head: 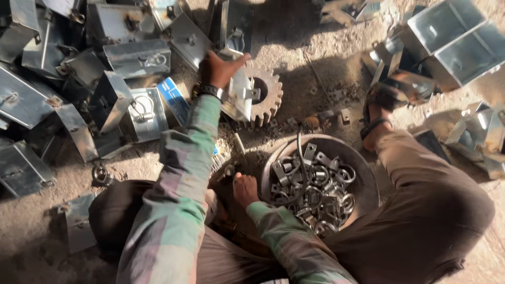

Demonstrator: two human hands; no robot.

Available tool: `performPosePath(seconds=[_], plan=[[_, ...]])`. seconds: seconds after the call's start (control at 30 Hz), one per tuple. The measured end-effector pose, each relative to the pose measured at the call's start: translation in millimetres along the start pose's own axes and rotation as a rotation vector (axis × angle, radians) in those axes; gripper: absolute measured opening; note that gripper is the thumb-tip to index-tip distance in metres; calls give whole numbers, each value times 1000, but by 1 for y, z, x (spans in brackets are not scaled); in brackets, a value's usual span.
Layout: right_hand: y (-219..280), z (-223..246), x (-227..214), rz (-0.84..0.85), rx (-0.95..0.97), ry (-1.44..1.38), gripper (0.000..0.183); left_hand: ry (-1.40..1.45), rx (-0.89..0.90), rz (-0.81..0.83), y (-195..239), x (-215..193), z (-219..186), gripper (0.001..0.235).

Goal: The person welds metal components onto rectangular metal boxes using a welding rod. They hammer a component into place, then perform spot welds, moving through different boxes and occasionally adjusting the position of a metal part.

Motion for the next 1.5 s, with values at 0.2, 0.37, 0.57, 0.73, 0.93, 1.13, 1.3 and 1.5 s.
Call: performPosePath(seconds=[0.2, 0.37, 0.57, 0.73, 0.93, 1.13, 1.3, 1.5], plan=[[-36, -13, -46, 183, -83, -735, 37, -62, 78, -84, -18, 56, -13, 128], [-49, -31, -184, 186, 383, -516, 35, -169, -5, -13, -5, 19, -67, 112], [-30, -59, -319, -124, 476, -623, 63, -191, -89, 41, 20, -17, -106, 76], [-28, -37, -373, -450, 151, -585, 56, -242, -157, 102, 27, -22, -118, 69], [-64, 4, -363, -422, 80, -401, 54, -201, -147, 92, 30, -23, -126, 72], [-32, 16, -375, -612, -85, -436, 61, -169, -167, 77, 30, -23, -118, 71], [-73, -7, -342, -231, 249, -527, 60, -111, -151, 33, 22, -12, -111, 72], [-44, -53, -332, -373, 259, -736, 56, 539, -97, 44, -18, 7, 32, 65]])
Point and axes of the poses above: each hand's wrist, its own y-axis away from the middle knuckle, its own x-axis out of the palm, z = x × y, the point moved 9 cm from there along -y, towards the middle knuckle, and after that the axes turned 13 degrees about x, right-handed, at the moved point
